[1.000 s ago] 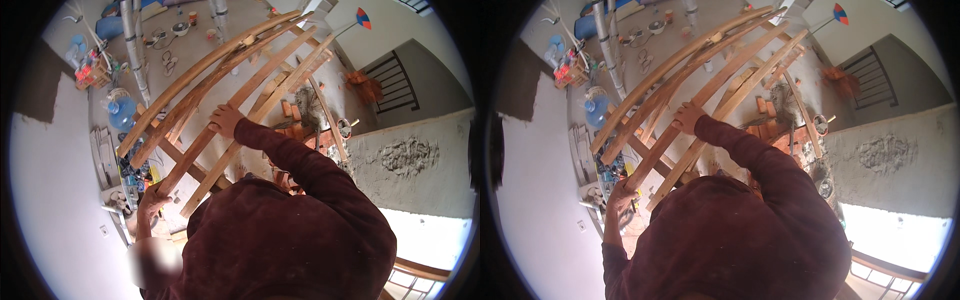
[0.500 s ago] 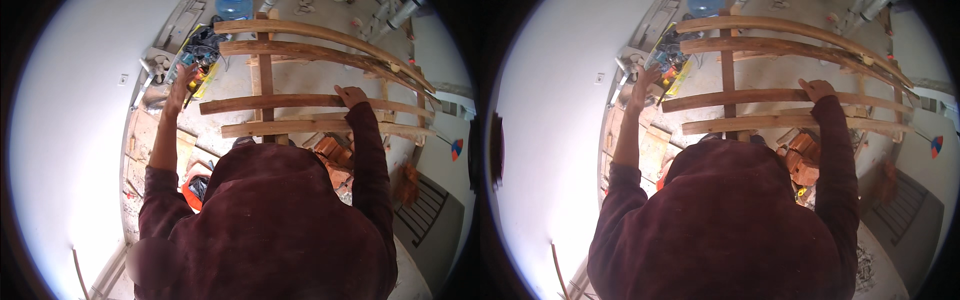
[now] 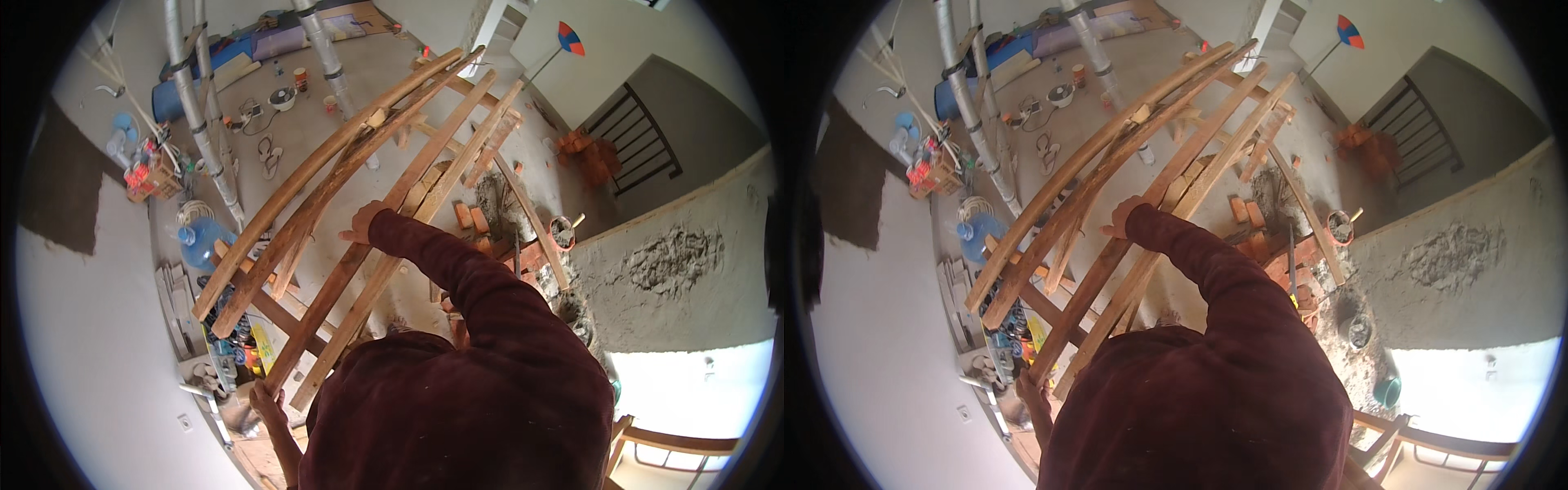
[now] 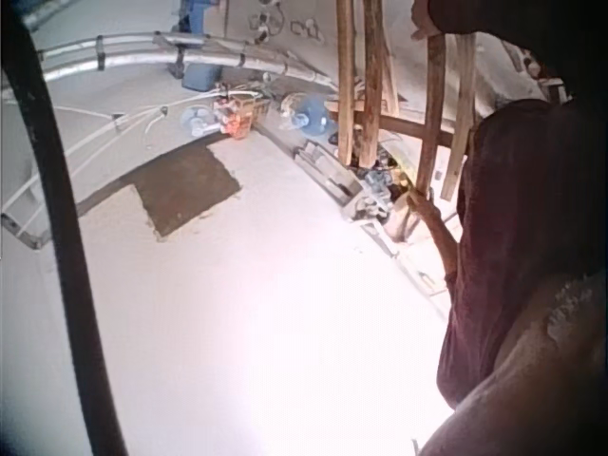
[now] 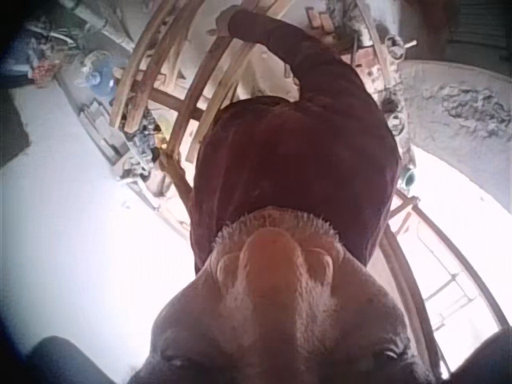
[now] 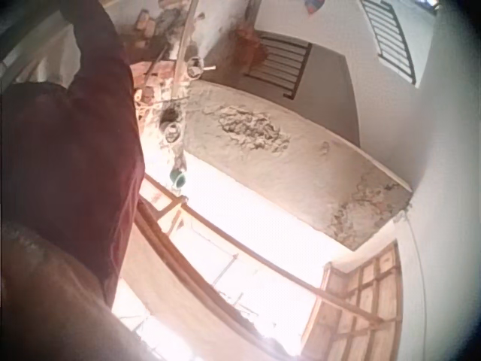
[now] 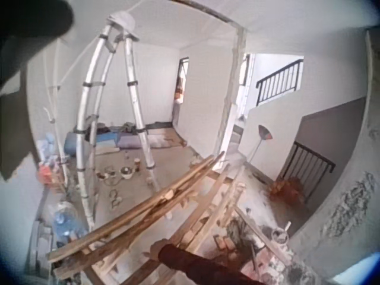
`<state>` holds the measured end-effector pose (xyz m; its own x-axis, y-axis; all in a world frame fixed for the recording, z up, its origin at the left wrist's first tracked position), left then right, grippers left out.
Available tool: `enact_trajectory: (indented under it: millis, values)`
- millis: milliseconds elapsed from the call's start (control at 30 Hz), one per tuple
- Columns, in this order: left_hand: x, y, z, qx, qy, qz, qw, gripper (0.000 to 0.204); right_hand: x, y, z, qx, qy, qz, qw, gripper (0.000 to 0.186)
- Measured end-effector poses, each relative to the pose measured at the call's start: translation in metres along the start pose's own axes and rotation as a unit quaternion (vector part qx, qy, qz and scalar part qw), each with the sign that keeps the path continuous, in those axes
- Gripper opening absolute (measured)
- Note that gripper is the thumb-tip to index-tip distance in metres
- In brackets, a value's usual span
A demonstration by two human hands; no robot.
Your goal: The person saws through a wooden beam, moves pieces of a wooden structure, and hammers a nail into a joint.
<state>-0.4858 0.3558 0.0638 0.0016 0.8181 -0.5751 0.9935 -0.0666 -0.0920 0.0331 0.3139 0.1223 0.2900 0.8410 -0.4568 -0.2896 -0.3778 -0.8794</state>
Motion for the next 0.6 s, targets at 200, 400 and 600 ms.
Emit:
enact_trajectory:
  millis: [200, 400, 600]
  values:
    - [-0.002, 0.006, 0.003, -0.045, 0.073, -0.016, 0.996, 0.031, -0.007, -0.003, -0.002, -0.015, -0.018, -0.055, 0.998, 0.068]
    - [0.008, 0.011, 0.017, -0.001, 0.020, 0.046, 0.999, 0.040, 0.023, 0.003, -0.016, -0.041, -0.002, -0.039, 0.998, 0.065]
    - [-0.003, 0.021, -0.005, -0.227, -0.012, 0.100, 0.969, 0.052, 0.044, 0.026, -0.050, -0.117, -0.099, -0.060, 0.986, 0.062]
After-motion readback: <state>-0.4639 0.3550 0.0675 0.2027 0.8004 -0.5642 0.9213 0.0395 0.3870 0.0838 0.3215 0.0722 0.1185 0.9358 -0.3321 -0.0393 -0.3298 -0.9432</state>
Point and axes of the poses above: each hand's wrist, its own x-axis towards the middle knuckle, its own y-axis out of the palm, z = x × y, the point moved 5 cm from there along x, towards the middle knuckle, and after that the axes turned 2 degrees about z, right-handed, at the moved point
